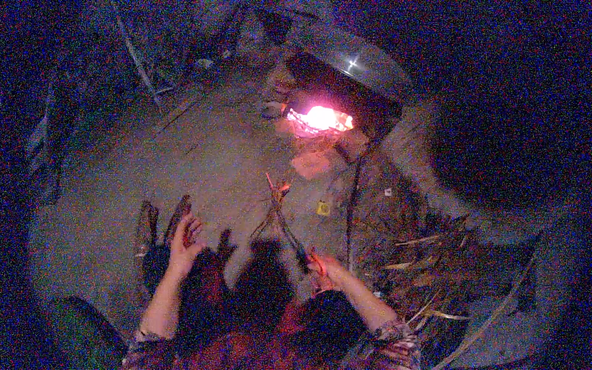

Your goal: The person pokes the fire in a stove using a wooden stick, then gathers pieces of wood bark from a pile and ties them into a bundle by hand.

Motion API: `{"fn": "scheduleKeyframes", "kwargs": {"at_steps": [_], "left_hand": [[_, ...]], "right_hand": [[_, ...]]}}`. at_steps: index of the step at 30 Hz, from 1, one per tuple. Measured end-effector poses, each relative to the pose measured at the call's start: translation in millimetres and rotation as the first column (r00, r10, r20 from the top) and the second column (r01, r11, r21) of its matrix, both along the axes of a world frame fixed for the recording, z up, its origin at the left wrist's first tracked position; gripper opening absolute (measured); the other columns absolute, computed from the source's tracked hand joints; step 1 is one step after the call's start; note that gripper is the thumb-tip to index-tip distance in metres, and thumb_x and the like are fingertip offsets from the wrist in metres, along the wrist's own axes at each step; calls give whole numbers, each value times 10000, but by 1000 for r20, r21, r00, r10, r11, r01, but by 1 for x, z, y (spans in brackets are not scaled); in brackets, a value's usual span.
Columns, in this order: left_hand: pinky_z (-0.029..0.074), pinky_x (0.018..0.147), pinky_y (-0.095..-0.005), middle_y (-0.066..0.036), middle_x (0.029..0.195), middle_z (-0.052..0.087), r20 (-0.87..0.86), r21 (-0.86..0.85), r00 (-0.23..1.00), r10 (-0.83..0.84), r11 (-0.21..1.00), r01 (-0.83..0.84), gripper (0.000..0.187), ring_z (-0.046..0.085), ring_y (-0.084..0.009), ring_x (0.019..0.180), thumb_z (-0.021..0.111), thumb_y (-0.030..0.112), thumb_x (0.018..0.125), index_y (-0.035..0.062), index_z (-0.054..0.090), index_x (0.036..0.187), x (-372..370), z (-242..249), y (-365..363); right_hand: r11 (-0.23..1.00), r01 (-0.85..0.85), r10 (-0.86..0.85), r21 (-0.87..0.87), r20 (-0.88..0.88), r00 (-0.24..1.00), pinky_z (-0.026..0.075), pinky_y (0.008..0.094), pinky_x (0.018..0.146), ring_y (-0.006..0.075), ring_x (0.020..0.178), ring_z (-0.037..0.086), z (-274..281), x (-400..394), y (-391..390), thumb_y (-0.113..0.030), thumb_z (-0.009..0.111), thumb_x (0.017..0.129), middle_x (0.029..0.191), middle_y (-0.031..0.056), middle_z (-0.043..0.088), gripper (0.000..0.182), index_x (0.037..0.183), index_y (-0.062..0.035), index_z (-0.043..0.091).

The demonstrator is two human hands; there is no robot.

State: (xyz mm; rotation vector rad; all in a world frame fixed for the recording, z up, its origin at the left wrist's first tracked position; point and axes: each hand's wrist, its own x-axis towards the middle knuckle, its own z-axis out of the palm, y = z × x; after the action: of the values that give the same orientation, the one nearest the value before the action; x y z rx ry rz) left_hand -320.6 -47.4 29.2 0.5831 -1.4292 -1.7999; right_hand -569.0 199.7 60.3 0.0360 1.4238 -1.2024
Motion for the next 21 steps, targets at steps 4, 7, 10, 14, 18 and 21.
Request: {"fn": "scheduleKeyframes", "kwargs": {"at_steps": [4, 7, 10, 14, 18, 21], "left_hand": [[225, 961, -334, -171, 1251, 313, 50, -163, 997, -60, 984, 67, 675, 296, -250, 1179, 536, -46, 674, 35, 200, 1255, -8, 19, 7], [289, 924, -323, -130, 1255, 313, 250, -260, 963, -102, 951, 169, 671, 305, -238, 1163, 542, -41, 692, 62, 203, 1261, -12, 34, 17], [362, 864, -283, -72, 1258, 305, 106, 543, 969, -223, 829, 132, 679, 331, -210, 1131, 563, -22, 691, 107, 220, 1263, -41, 111, 51], [401, 800, -251, -73, 1157, 419, 352, 117, 867, -353, 935, 334, 655, 426, -166, 1035, 579, 31, 690, 120, 253, 1251, -89, 144, 98], [409, 787, -259, -80, 1131, 439, 442, 147, 788, -427, 902, 406, 639, 446, -173, 1012, 574, 31, 690, 115, 266, 1243, -130, 162, 106], [415, 778, -266, -85, 1112, 454, 471, 199, 731, -493, 867, 456, 627, 461, -179, 994, 571, 30, 689, 112, 276, 1237, -140, 164, 100]], "right_hand": [[998, -22, 13, -58, -155, 988, 211, 206, 271, 61, 311, 301, 35, -23, -11, -213, 536, 767, 508, -33, 361, 220, 948, -144, 432], [993, 37, -43, -109, -50, 998, 273, 217, 288, 75, 341, 349, 47, -79, -31, -243, 550, 756, 556, -12, 408, 250, 956, -153, 430], [988, -3, -32, -152, -227, 973, 372, 270, 384, 109, 470, 447, 62, -183, -84, -356, 525, 759, 590, -7, 453, 263, 862, -118, 485], [929, 32, -189, -368, -400, 897, 385, 301, 426, 136, 495, 455, 45, -364, -122, -445, 505, 747, 591, -12, 457, 339, 838, -118, 505], [929, 32, -196, -368, -416, 888, 386, 312, 445, 142, 490, 450, 27, -422, -148, -497, 489, 734, 586, -13, 456, 385, 865, -135, 508], [934, -49, -109, -355, -414, 904, 387, 321, 459, 146, 486, 446, 16, -406, -162, -536, 477, 725, 583, -14, 455, 422, 884, -147, 509]]}}
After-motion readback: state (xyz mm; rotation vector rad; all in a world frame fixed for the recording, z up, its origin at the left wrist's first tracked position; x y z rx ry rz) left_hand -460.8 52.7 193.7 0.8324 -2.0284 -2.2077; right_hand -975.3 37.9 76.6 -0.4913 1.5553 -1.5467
